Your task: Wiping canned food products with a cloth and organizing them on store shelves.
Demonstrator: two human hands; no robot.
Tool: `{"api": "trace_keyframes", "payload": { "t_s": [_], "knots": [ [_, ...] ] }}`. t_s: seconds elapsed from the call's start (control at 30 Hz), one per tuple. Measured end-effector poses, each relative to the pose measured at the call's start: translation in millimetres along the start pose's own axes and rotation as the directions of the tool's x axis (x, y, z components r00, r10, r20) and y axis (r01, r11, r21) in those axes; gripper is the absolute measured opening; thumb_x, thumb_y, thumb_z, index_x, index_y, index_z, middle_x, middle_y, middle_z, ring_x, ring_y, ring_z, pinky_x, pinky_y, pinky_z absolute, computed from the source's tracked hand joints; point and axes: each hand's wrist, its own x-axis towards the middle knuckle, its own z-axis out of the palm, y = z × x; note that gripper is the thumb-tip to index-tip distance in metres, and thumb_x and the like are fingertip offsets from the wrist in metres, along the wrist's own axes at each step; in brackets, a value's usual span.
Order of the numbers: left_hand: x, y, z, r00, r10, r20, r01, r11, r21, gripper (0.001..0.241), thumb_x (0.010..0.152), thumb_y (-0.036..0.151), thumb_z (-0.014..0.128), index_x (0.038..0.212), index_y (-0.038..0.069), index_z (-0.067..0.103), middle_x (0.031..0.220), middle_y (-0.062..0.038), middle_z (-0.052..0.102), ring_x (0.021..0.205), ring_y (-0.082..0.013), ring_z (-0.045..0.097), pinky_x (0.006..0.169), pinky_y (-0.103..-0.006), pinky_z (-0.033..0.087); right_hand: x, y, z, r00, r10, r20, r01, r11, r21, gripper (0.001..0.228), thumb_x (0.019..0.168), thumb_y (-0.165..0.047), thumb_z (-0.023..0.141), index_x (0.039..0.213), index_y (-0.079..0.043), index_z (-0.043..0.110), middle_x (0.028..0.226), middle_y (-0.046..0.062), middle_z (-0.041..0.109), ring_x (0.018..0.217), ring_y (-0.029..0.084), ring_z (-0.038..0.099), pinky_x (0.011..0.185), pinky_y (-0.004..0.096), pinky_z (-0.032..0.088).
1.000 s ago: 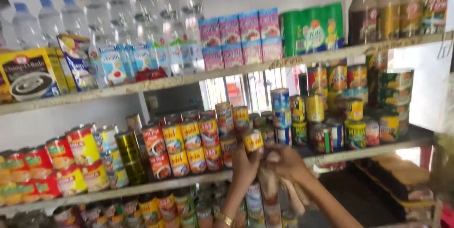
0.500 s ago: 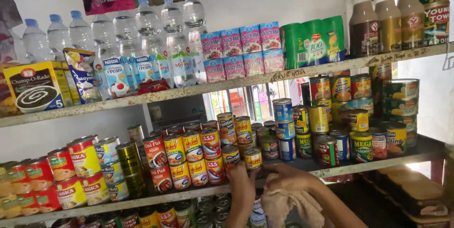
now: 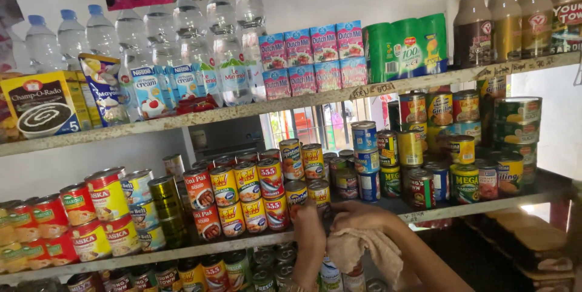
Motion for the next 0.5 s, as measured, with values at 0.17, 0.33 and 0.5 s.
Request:
{"api": "trace_keyframes", "payload": {
  "t_s": [0.17, 0.33, 0.5],
  "knots": [
    [-36.2, -0.5, -37.7, 0.999, 0.03, -0.016, -0.032, 0.985, -0.168, 0.022, 0.091, 0.016, 0.07, 0.106, -0.001, 0.07, 0.085, -0.022, 0.071, 0.074, -0.0367, 0.072, 0.059, -0.0456, 0.055, -52.6, -12.0, 11.5, 0.992, -0.105, 0.071, 0.095, 0.988, 0.124, 0.079, 0.083, -0.027, 0.07, 0.154, -0.002, 0.045, 0.114, 0.018, 0.074, 0.102, 0.019, 0.065, 0.093, 0.033, 0.054],
    [-165.2, -54.0, -48.3, 0.965, -0.259, 0.036, 0.24, 0.825, -0.512, 0.026, 0.097, 0.017, 0.071, 0.118, 0.001, 0.074, 0.072, -0.018, 0.069, 0.063, -0.0253, 0.064, 0.057, -0.0413, 0.05, -156.9, 21.4, 51.1, 0.932, -0.003, -0.363, 0.143, 0.922, 0.36, 0.057, 0.085, -0.025, 0.073, 0.133, 0.005, 0.069, 0.114, 0.011, 0.075, 0.107, 0.017, 0.068, 0.091, 0.032, 0.055],
    [-351.1, -133.6, 9.5, 0.855, -0.45, 0.256, 0.514, 0.672, -0.533, 0.022, 0.099, 0.017, 0.069, 0.113, 0.002, 0.074, 0.079, -0.01, 0.072, 0.073, -0.0173, 0.068, 0.066, -0.034, 0.053, -207.8, 203.7, 174.3, 0.976, 0.191, -0.105, 0.028, 0.365, 0.93, 0.055, 0.088, -0.038, 0.067, 0.127, 0.001, 0.065, 0.115, 0.013, 0.073, 0.095, 0.025, 0.073, 0.079, 0.04, 0.06]
  ]
}}
